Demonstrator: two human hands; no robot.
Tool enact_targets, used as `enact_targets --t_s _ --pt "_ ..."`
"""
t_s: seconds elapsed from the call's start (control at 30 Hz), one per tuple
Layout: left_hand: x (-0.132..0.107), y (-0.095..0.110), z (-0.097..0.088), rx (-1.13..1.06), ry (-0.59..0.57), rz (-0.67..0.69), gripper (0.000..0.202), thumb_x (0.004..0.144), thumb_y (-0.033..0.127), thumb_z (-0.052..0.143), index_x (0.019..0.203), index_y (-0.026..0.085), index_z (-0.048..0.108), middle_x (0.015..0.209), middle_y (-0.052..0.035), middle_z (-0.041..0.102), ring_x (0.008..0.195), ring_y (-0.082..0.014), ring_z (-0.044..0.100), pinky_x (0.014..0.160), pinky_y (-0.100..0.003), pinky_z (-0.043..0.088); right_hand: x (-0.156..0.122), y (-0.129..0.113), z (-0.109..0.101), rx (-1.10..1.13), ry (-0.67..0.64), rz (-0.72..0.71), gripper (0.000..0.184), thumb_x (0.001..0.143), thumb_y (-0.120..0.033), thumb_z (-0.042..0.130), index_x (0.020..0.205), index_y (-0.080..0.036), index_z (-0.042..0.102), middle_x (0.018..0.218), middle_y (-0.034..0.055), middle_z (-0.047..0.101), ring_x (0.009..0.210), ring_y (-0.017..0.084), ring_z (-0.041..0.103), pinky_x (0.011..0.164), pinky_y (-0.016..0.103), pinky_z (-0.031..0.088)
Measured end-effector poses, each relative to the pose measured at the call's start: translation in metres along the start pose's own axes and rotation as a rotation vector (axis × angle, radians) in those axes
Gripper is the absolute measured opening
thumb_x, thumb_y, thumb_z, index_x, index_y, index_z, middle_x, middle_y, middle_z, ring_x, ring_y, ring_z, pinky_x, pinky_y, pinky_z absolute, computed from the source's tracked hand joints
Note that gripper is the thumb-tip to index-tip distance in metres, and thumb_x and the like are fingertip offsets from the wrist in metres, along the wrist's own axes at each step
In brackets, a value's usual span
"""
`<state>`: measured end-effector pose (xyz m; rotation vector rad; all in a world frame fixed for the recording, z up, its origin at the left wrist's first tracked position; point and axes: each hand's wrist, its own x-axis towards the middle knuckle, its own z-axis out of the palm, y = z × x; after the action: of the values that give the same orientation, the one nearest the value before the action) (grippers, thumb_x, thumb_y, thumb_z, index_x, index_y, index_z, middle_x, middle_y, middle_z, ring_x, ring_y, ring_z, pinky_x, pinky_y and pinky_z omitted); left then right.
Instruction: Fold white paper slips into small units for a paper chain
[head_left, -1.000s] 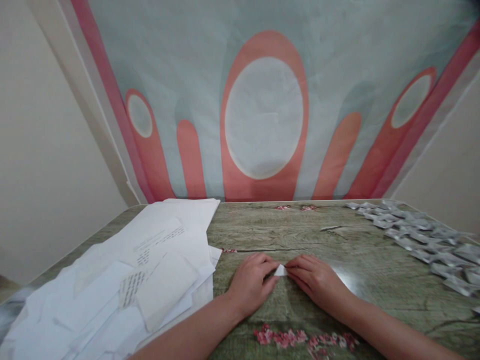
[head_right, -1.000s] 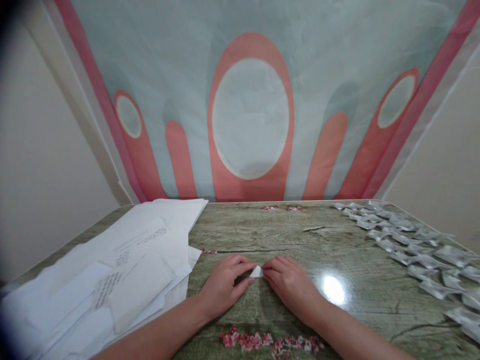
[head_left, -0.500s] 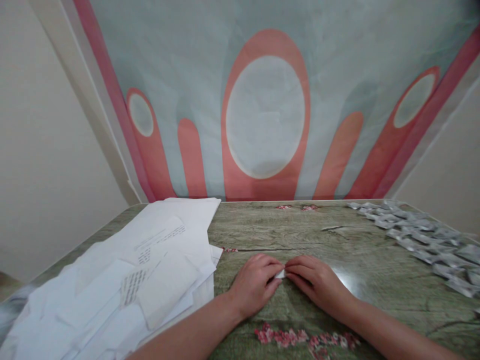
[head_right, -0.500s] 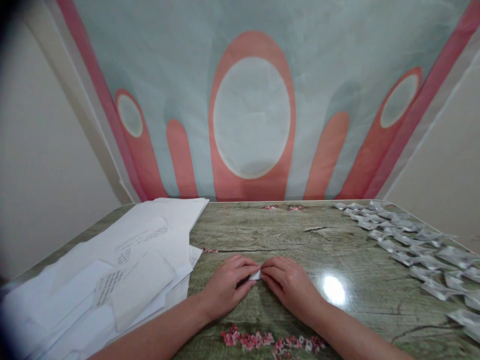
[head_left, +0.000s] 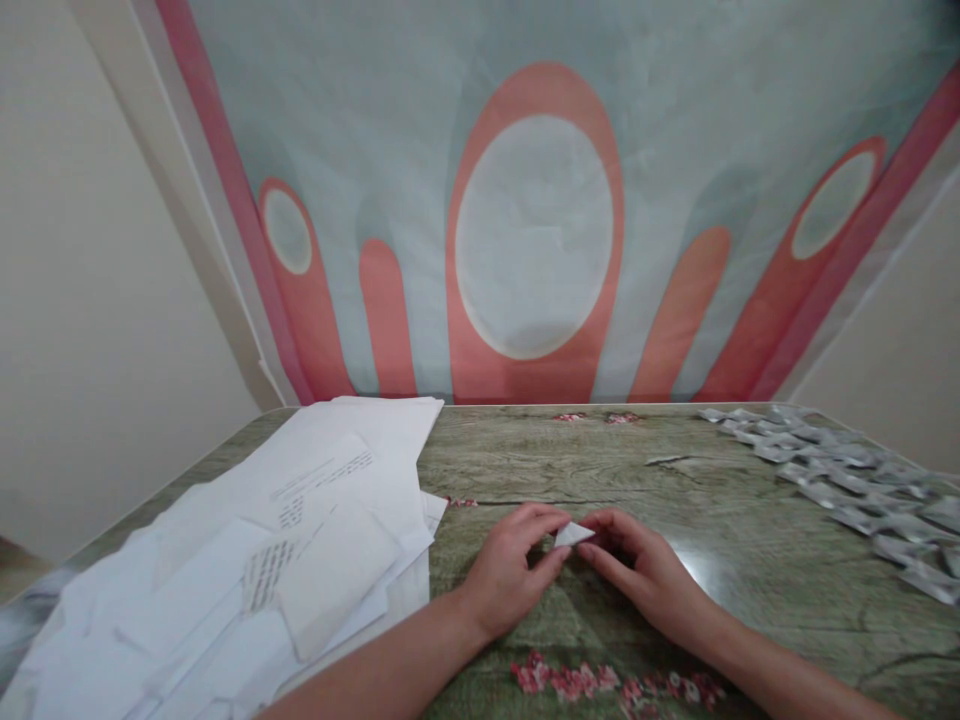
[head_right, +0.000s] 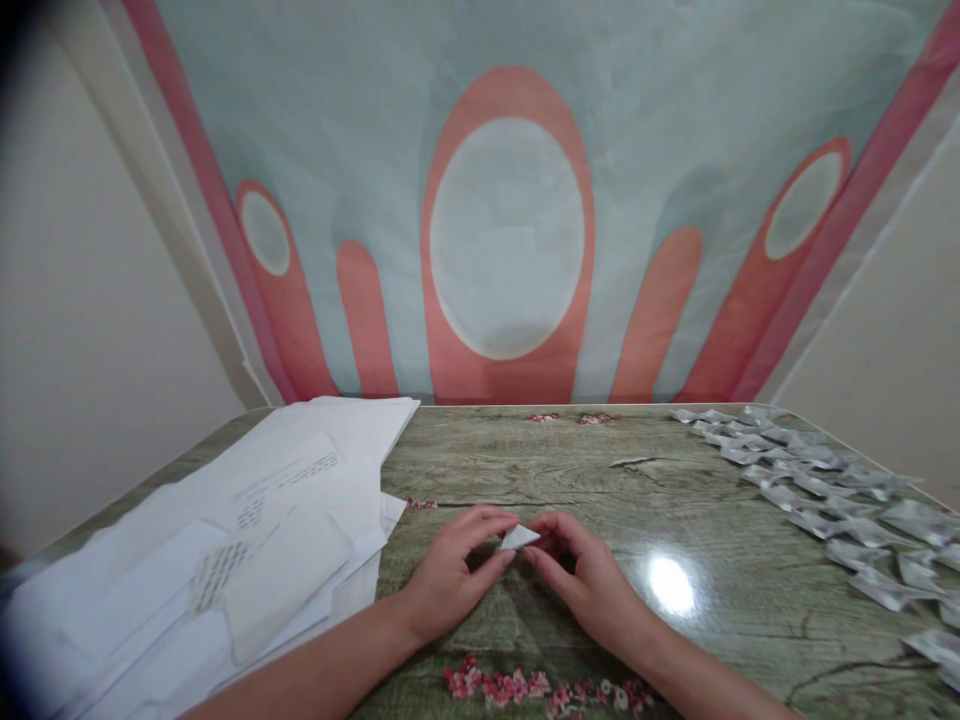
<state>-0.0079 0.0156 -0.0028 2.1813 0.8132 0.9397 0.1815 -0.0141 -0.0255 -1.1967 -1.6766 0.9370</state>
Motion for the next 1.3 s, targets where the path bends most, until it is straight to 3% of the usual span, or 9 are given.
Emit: enact_targets --t_s 0.2,0.37,0.83,1.3 --pt "0.000 0.000 0.000 -0.007 -0.032 -0.004 0.028 0.081 0.013 0.058 0.108 0.020 0.062 0.106 -0.0048 0.061 0.100 -0.0167 0.055 0.091 -0.030 0.042 -0.002 -0.002 0.003 0.033 -0.023 0.018 0.022 0.084 -0.037 0.056 0.096 -0.018 0.057 0.087 0.0034 0.065 0.078 0.017 0.061 0.071 0.029 0.049" --pt "0.000 0.001 0.000 -0.019 -0.063 -0.004 0.026 0.081 0.015 0.058 0.106 0.021 0.063 0.104 -0.0049 0.062 0.098 -0.0172 0.056 0.089 -0.031 0.044 -0.004 -0.005 0.005 -0.067 0.011 -0.016 0.020 0.084 -0.036 0.056 0.094 -0.020 0.059 0.086 0.0030 0.066 0.077 0.017 0.061 0.071 0.029 0.049" --pt "0.000 0.000 0.001 -0.079 -0.052 -0.054 0.026 0.077 0.019 0.067 0.102 0.020 0.065 0.097 -0.0038 0.061 0.088 -0.0152 0.056 0.080 -0.026 0.045 -0.006 -0.010 0.005 -0.133 0.018 -0.107 0.012 0.087 -0.026 0.051 0.096 -0.021 0.056 0.086 0.0027 0.062 0.076 0.016 0.058 0.071 0.029 0.046" --pt "0.001 -0.007 0.008 -0.335 -0.035 -0.174 0.021 0.074 0.010 0.064 0.095 0.015 0.066 0.097 -0.0058 0.058 0.086 -0.0158 0.060 0.077 -0.026 0.052 -0.006 -0.011 0.004 -0.163 0.026 -0.125 0.013 0.086 -0.023 0.052 0.096 -0.021 0.059 0.087 0.0027 0.062 0.077 0.016 0.058 0.070 0.027 0.046"
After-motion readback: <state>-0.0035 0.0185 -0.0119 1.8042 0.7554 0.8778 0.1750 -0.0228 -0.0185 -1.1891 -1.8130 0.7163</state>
